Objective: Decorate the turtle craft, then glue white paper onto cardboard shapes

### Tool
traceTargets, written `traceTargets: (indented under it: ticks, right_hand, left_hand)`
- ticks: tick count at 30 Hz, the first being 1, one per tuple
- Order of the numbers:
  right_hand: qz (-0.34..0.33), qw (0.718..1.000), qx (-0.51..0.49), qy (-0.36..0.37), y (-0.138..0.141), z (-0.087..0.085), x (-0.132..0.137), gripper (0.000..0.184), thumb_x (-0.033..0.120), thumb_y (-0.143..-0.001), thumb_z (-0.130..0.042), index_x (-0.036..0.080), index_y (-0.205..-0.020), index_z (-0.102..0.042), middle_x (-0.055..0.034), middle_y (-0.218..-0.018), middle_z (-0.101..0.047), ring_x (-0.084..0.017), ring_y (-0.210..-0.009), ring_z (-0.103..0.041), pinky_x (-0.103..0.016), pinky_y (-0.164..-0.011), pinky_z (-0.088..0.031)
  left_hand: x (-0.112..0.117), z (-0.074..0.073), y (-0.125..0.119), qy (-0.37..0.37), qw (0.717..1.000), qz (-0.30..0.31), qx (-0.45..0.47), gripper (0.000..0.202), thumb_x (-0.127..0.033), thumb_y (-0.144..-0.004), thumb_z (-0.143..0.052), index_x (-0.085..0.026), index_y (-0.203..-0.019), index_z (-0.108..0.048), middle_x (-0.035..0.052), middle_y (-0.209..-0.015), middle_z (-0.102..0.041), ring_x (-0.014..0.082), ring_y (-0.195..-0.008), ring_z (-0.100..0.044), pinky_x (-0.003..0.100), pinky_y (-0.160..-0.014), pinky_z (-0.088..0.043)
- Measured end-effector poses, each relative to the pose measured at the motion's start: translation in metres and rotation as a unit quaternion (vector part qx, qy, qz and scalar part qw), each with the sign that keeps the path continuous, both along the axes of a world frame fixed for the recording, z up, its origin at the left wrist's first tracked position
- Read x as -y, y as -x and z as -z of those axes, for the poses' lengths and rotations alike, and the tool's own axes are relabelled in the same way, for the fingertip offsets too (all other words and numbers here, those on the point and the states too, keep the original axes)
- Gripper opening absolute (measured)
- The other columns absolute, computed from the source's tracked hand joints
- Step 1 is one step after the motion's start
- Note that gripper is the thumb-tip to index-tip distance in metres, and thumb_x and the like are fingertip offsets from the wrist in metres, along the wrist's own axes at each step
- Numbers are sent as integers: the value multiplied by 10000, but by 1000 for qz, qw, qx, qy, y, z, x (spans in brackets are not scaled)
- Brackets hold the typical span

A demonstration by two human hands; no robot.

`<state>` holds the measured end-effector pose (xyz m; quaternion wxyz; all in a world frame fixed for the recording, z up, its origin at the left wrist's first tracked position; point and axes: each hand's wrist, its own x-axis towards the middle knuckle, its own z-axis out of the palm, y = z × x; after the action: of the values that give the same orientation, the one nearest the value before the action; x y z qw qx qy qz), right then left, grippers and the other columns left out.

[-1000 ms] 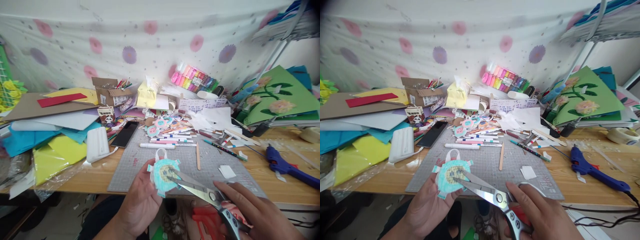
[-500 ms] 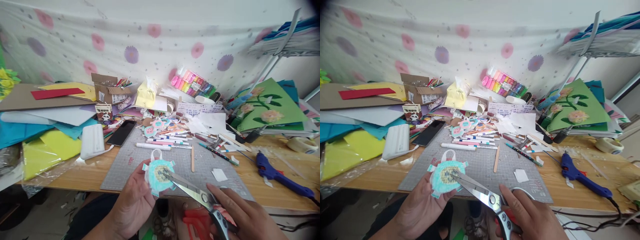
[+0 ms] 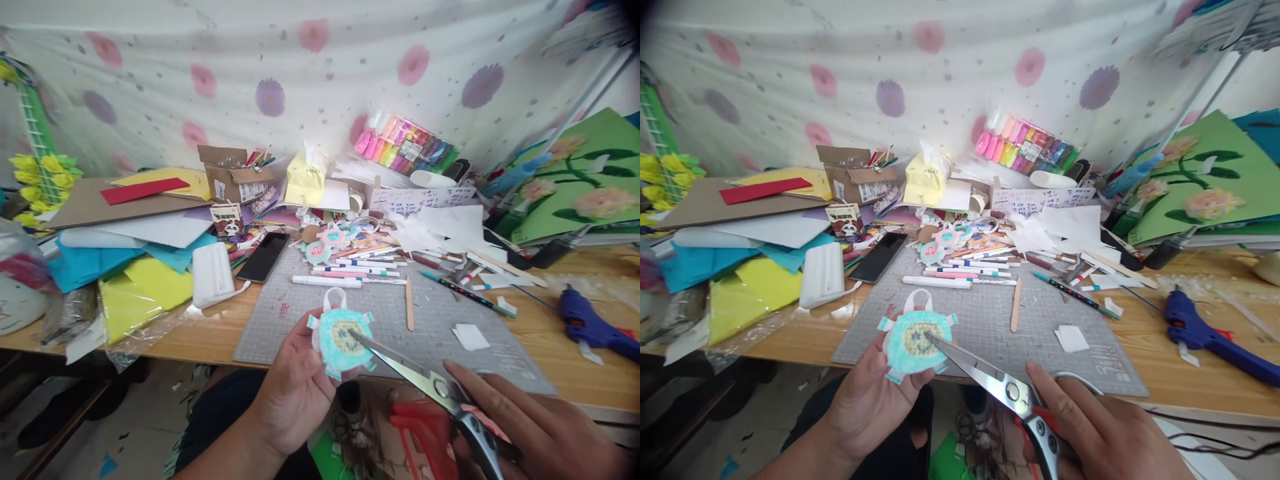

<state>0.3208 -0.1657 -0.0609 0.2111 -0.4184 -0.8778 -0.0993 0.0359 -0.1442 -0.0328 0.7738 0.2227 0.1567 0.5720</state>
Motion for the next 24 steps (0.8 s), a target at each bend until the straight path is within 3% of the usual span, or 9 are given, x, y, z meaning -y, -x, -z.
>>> traceTargets:
  ticks: [3, 7, 10, 13, 17, 24]
  right_hand:
    - [-20, 998, 34, 39, 5, -6, 2, 596, 254, -814, -479, 182, -1387, -331, -82, -957, -695, -193, -644, -666, -252, -507, -524]
    - [-10, 987, -97, 132, 14, -13, 4, 480, 293, -831, -473, 267, -1300, -374, -47, -975, -697, -199, -752, -686, -248, -578, -544]
    - [-13, 971, -154, 182, 18, -19, 4, 446, 311, -823, -472, 273, -1258, -377, -35, -893, -688, -190, -714, -683, -241, -570, -542]
    - [7, 980, -125, 156, 16, -21, 2, 509, 302, -752, -527, 259, -1247, -412, -58, -930, -666, -205, -674, -675, -265, -534, -536]
    - [33, 993, -51, 97, 14, -20, 1, 521, 290, -753, -519, 248, -1263, -424, -101, -1087, -634, -246, -779, -682, -298, -557, -549]
    - [7, 999, 14, 39, 17, -26, 1, 530, 299, -762, -532, 200, -1273, -432, -112, -1042, -655, -244, -804, -679, -287, -580, -545]
  left_hand:
    - [-1, 1, 0, 2, 1000, -5, 9, 326, -169, -728, -688, -268, -1030, -616, -5, -1055, -672, 172, -961, -634, 251, -747, -542]
    - [-2, -1, -1, -3, 1000, 13, 19, 326, -205, -722, -690, -252, -1036, -616, 11, -1051, -682, 221, -977, -642, 277, -768, -532]
    - [-2, -2, -2, -3, 999, 23, 21, 330, -218, -716, -691, -243, -1036, -614, 20, -1064, -679, 257, -998, -637, 296, -794, -521]
    - [-2, -1, -2, -3, 999, 34, 26, 311, -225, -732, -676, -237, -1037, -612, 26, -1047, -687, 245, -981, -645, 296, -799, -516]
    - [-1, 3, -3, -7, 999, 45, 27, 317, -241, -741, -674, -220, -1052, -621, 42, -1012, -701, 215, -937, -658, 290, -768, -529]
    - [0, 5, -5, 3, 998, 53, 29, 281, -239, -767, -657, -197, -1044, -643, 44, -1013, -711, 178, -929, -654, 289, -779, -544]
